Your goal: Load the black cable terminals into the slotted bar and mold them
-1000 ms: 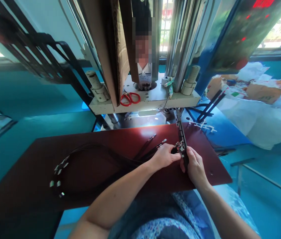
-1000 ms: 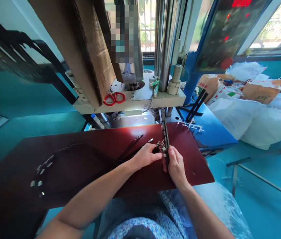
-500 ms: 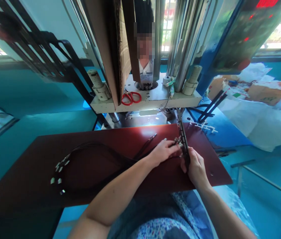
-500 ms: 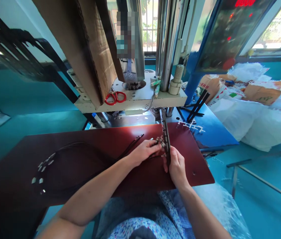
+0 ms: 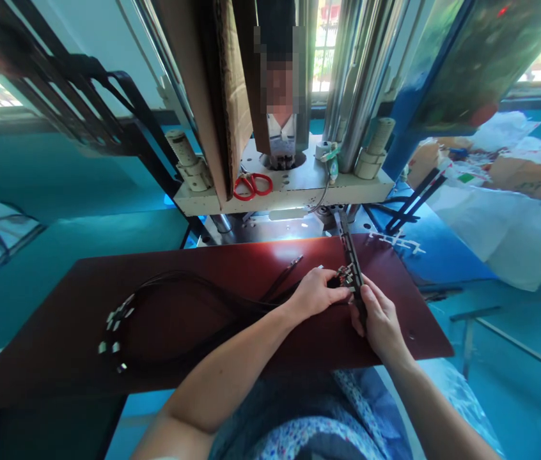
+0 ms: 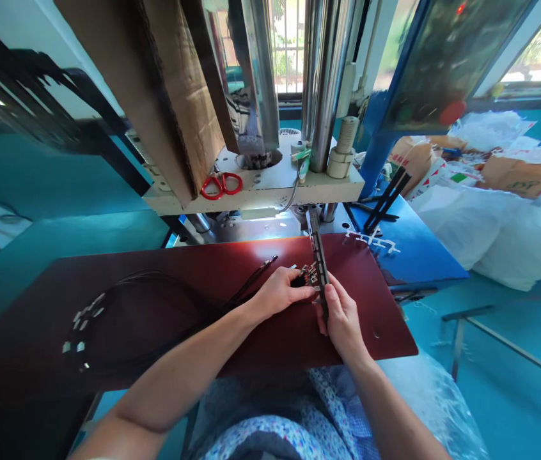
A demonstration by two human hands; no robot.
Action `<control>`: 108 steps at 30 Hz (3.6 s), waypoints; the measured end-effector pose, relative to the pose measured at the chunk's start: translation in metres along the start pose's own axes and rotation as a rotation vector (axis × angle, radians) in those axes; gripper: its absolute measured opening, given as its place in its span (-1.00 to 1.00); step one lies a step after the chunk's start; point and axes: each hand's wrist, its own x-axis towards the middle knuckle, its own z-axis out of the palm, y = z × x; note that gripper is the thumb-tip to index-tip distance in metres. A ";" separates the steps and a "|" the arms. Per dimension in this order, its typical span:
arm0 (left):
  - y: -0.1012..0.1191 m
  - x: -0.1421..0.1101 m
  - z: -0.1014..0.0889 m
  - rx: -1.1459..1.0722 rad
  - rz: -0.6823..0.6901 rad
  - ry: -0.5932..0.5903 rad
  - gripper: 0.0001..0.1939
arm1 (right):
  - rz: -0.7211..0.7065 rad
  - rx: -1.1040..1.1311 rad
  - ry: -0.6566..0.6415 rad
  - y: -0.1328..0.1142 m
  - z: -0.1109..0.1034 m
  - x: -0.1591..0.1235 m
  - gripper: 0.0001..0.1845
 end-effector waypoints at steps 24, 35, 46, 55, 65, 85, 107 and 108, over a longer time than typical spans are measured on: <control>0.002 0.006 -0.009 -0.147 0.083 0.161 -0.82 | 0.006 0.043 0.062 0.003 0.001 -0.003 -0.52; 0.005 0.006 -0.004 -0.467 -0.163 -0.067 -0.71 | 0.020 0.043 0.012 -0.002 0.002 -0.003 -0.48; 0.001 0.006 -0.003 -0.384 -0.104 -0.026 -0.78 | -0.011 -0.141 -0.055 -0.004 0.004 -0.001 -0.41; 0.008 0.006 -0.016 -0.336 -0.003 0.120 -0.78 | 0.011 -0.010 0.029 -0.003 0.003 -0.004 -0.47; 0.007 0.012 -0.015 -0.478 -0.209 0.044 -0.82 | 0.028 -0.033 -0.021 -0.004 0.000 -0.003 -0.45; 0.000 0.008 -0.014 -0.408 -0.096 0.064 -0.69 | -0.001 -0.181 -0.081 -0.005 0.003 -0.002 -0.41; 0.005 0.018 -0.025 -0.456 -0.097 0.192 -0.71 | 0.073 0.029 -0.035 0.000 -0.004 -0.002 -0.47; 0.006 0.018 -0.024 -0.437 -0.094 0.188 -0.71 | 0.073 0.030 -0.040 -0.001 -0.005 -0.001 -0.47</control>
